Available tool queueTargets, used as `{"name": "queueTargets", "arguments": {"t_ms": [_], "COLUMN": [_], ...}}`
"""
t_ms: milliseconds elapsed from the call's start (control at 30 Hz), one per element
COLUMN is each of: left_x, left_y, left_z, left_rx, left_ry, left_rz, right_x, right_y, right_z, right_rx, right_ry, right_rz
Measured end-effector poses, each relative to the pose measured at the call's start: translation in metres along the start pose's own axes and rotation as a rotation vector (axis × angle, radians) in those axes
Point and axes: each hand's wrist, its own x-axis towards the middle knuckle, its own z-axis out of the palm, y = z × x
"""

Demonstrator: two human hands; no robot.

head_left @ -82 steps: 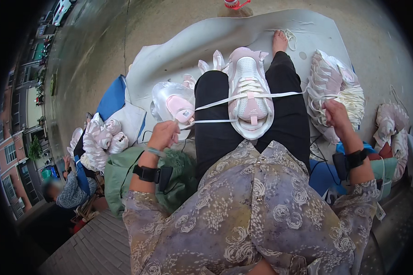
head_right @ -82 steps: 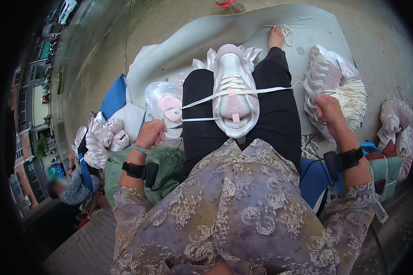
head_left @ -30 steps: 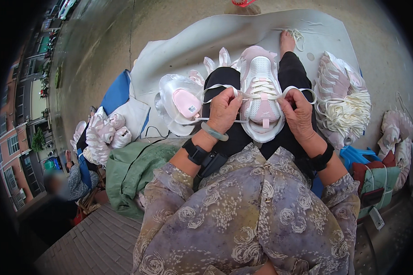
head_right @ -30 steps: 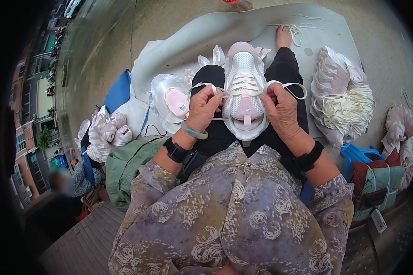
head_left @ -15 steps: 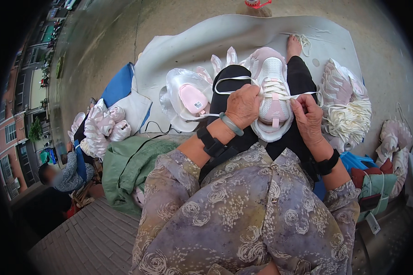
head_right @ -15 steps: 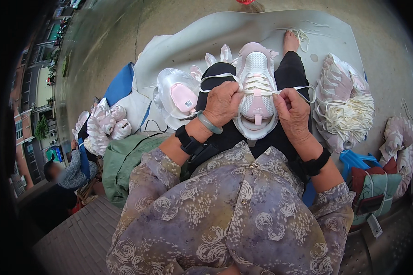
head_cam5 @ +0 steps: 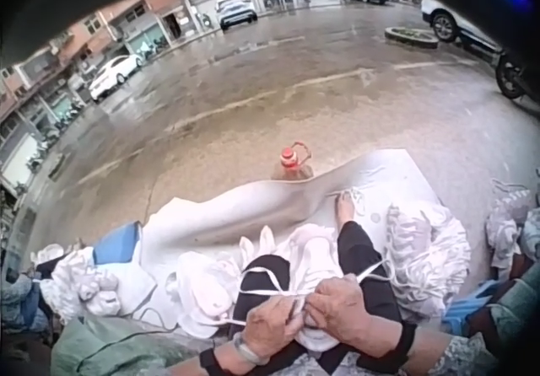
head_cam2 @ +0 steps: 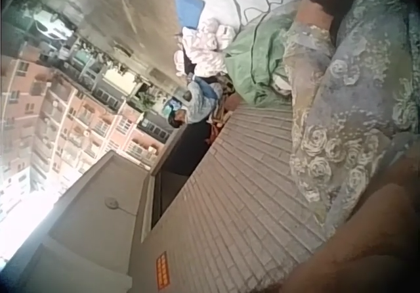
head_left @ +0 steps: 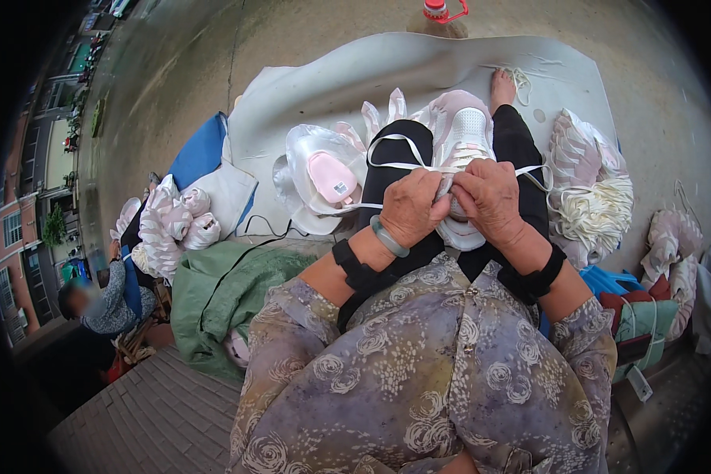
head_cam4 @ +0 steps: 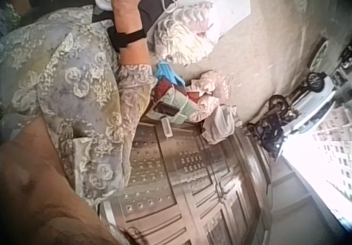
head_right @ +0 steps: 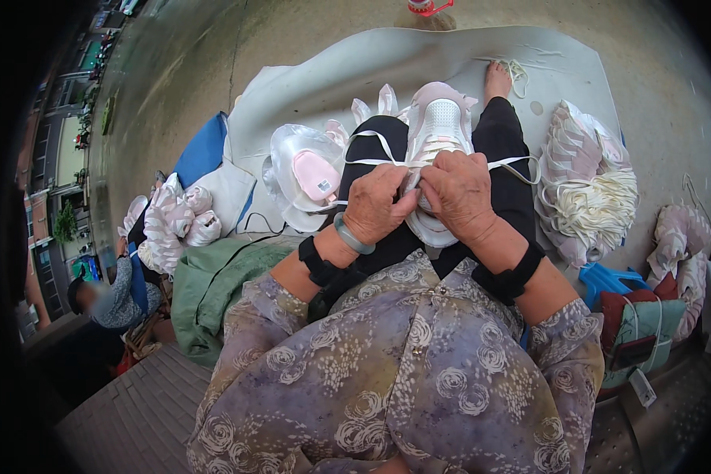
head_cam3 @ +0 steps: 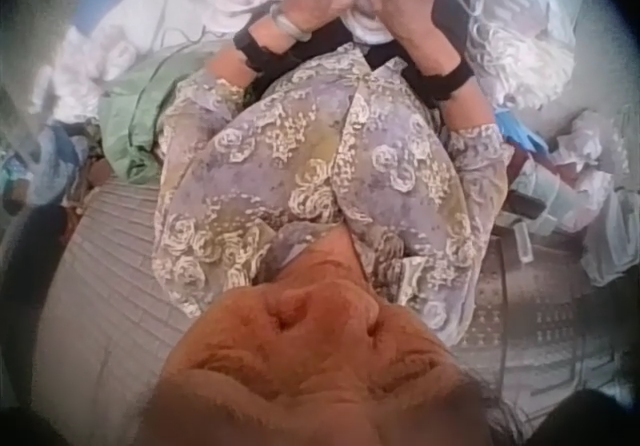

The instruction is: The recorder is threading laces into multiple pairs of white and pink athletic shoes.

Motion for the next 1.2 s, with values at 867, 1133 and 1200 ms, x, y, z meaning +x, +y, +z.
{"name": "queueTargets", "arguments": {"t_ms": [867,1133,1200], "left_x": [0.002,0.025,0.028], "left_y": [-0.005,-0.028,-0.034], "left_z": [-0.009,-0.014,-0.014], "left_rx": [-0.121,0.016,0.010], "left_ry": [0.041,0.051,-0.099], "left_rz": [-0.093,-0.038,0.017], "right_x": [-0.156,-0.097,-0.083], "right_y": [0.071,0.051,0.043], "right_z": [-0.119,-0.086,-0.075], "right_rx": [-0.248,-0.102,-0.065], "right_ry": [-0.025,0.002,0.002], "right_rz": [0.225,0.192,0.158]}}
